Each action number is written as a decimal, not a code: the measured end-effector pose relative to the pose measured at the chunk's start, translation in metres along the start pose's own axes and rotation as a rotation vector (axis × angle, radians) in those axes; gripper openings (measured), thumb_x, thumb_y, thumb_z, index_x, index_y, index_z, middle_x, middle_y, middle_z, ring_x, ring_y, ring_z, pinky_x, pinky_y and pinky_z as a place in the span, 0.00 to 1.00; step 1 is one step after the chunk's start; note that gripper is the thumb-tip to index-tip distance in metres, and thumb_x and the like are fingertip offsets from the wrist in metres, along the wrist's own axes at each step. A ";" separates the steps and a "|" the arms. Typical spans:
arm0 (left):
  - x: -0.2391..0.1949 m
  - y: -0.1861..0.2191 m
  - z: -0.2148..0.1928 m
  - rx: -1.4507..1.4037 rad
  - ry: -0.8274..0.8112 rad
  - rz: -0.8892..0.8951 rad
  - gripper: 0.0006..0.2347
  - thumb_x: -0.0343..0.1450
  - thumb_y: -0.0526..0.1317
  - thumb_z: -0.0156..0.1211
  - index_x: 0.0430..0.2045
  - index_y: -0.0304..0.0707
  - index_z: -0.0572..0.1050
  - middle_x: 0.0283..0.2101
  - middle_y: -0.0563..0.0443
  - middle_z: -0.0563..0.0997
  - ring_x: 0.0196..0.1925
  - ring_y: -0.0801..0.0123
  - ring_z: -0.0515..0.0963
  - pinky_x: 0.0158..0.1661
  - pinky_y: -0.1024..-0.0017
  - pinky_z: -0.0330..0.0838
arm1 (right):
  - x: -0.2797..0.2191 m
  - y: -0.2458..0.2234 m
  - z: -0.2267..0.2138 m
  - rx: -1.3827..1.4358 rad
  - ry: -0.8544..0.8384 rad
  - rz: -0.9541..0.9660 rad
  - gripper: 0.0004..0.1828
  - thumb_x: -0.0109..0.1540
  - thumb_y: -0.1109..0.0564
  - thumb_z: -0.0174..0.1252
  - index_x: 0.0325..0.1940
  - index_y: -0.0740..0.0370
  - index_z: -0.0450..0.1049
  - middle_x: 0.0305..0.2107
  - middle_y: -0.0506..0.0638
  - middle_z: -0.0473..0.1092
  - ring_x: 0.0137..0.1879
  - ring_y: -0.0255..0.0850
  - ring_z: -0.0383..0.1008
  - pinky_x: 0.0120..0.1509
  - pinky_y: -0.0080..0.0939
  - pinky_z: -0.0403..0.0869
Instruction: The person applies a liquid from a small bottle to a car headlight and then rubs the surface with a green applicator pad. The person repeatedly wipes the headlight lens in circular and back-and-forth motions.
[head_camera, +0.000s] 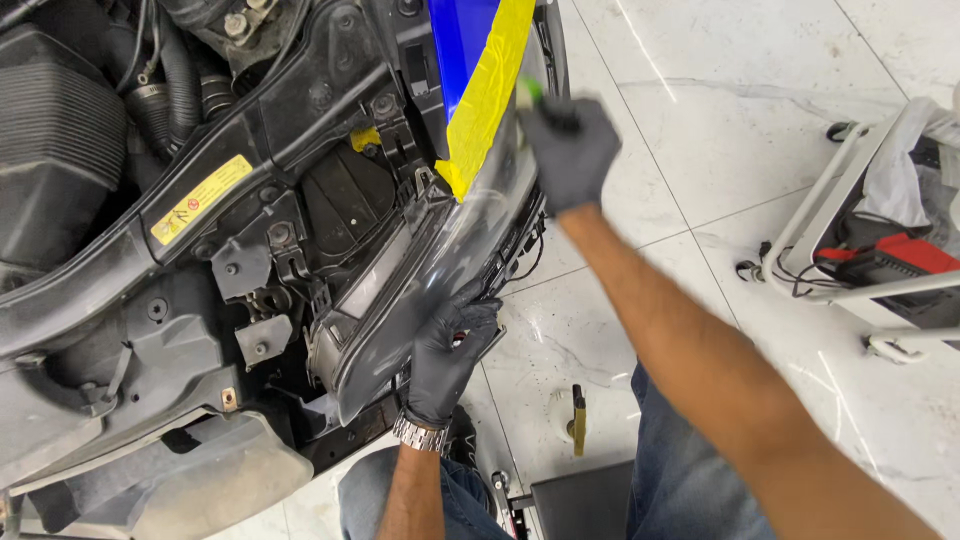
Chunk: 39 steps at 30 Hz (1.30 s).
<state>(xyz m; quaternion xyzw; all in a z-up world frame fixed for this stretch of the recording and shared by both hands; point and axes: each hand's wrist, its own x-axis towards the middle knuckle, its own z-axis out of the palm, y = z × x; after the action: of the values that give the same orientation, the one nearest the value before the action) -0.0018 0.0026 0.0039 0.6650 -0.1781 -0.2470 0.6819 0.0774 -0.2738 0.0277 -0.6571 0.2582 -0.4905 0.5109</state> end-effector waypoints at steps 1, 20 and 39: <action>-0.004 -0.001 -0.001 0.002 -0.003 -0.004 0.26 0.71 0.26 0.68 0.68 0.36 0.76 0.53 0.42 0.91 0.56 0.68 0.88 0.55 0.70 0.86 | 0.019 0.009 0.006 -0.002 0.003 0.004 0.10 0.59 0.58 0.79 0.39 0.59 0.84 0.34 0.50 0.82 0.41 0.41 0.84 0.49 0.43 0.86; -0.013 0.020 -0.014 0.028 0.149 0.040 0.18 0.70 0.34 0.76 0.57 0.42 0.87 0.46 0.51 0.94 0.49 0.77 0.90 0.56 0.76 0.83 | 0.084 0.015 0.051 -0.165 0.261 0.334 0.12 0.43 0.57 0.83 0.25 0.50 0.84 0.20 0.52 0.81 0.25 0.49 0.87 0.32 0.45 0.83; -0.064 0.036 -0.042 -0.074 0.250 0.410 0.17 0.71 0.27 0.73 0.56 0.32 0.85 0.45 0.38 0.93 0.55 0.64 0.88 0.60 0.61 0.82 | -0.190 -0.093 0.018 0.028 0.120 0.400 0.17 0.51 0.55 0.86 0.38 0.57 0.86 0.29 0.52 0.83 0.39 0.35 0.84 0.49 0.38 0.82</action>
<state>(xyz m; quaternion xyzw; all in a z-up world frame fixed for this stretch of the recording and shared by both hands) -0.0260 0.0736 0.0429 0.6149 -0.2141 -0.0255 0.7585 0.0050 -0.0748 0.0417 -0.5554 0.4066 -0.4209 0.5908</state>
